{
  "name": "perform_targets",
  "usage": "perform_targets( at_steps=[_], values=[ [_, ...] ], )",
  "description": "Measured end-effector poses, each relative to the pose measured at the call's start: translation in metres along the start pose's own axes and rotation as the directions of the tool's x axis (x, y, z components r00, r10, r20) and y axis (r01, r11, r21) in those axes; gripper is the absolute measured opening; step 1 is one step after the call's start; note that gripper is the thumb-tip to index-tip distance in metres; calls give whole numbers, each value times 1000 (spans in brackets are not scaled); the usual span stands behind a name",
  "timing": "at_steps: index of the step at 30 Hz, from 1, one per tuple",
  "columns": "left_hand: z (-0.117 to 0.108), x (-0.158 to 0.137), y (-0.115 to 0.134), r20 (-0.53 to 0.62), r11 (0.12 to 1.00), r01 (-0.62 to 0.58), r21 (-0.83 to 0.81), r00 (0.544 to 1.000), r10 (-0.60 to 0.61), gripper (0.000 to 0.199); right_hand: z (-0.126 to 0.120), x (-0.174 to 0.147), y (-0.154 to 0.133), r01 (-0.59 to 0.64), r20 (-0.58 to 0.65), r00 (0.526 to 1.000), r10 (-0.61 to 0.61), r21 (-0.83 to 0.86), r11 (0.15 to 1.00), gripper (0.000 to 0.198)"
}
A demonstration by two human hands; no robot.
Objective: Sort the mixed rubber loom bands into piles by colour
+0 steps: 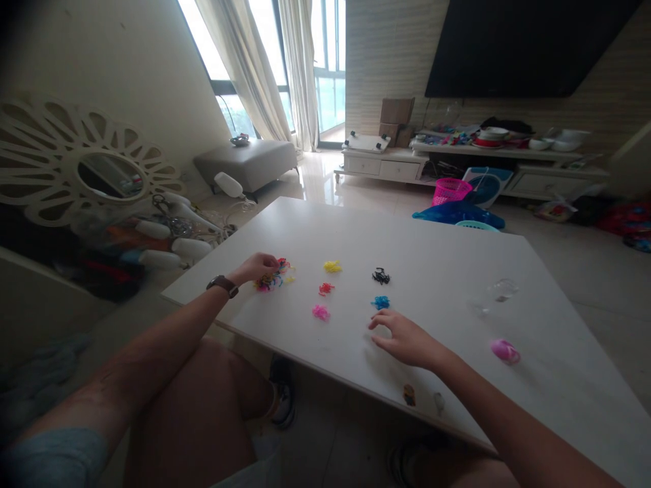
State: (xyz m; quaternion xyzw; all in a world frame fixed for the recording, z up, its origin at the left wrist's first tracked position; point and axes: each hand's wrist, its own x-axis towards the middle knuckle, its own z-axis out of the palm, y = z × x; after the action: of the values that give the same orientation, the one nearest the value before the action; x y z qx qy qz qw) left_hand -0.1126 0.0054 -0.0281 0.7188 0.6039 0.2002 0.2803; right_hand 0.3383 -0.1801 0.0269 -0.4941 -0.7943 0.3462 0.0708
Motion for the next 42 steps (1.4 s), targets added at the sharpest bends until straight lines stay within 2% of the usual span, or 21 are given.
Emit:
perform_targets(
  at_steps=[5, 11, 18, 26, 42],
  values=[
    [0, 1, 1, 4, 997, -47, -53, 999, 48, 23, 0, -1, -2, -10, 14, 1000, 10, 4, 1000, 33],
    [-2, -1, 10, -53, 999, -34, -27, 998, 33, 19, 3, 0, 1, 21, 27, 999, -21, 34, 999, 31],
    [2, 2, 4, -84, 988, -22, -150, 996, 10, 19, 4, 0, 0, 28, 47, 998, -29, 24, 999, 29],
    [4, 4, 1, -111, 993, -34, -117, 994, 21, 19, 3, -1, -5, 31, 64, 997, -32, 16, 999, 28],
    [3, 2, 3, -116, 992, -14, -122, 993, 0, 40, 6, -1, -5, 68, 83, 994, -72, 49, 996, 29]
  ],
)
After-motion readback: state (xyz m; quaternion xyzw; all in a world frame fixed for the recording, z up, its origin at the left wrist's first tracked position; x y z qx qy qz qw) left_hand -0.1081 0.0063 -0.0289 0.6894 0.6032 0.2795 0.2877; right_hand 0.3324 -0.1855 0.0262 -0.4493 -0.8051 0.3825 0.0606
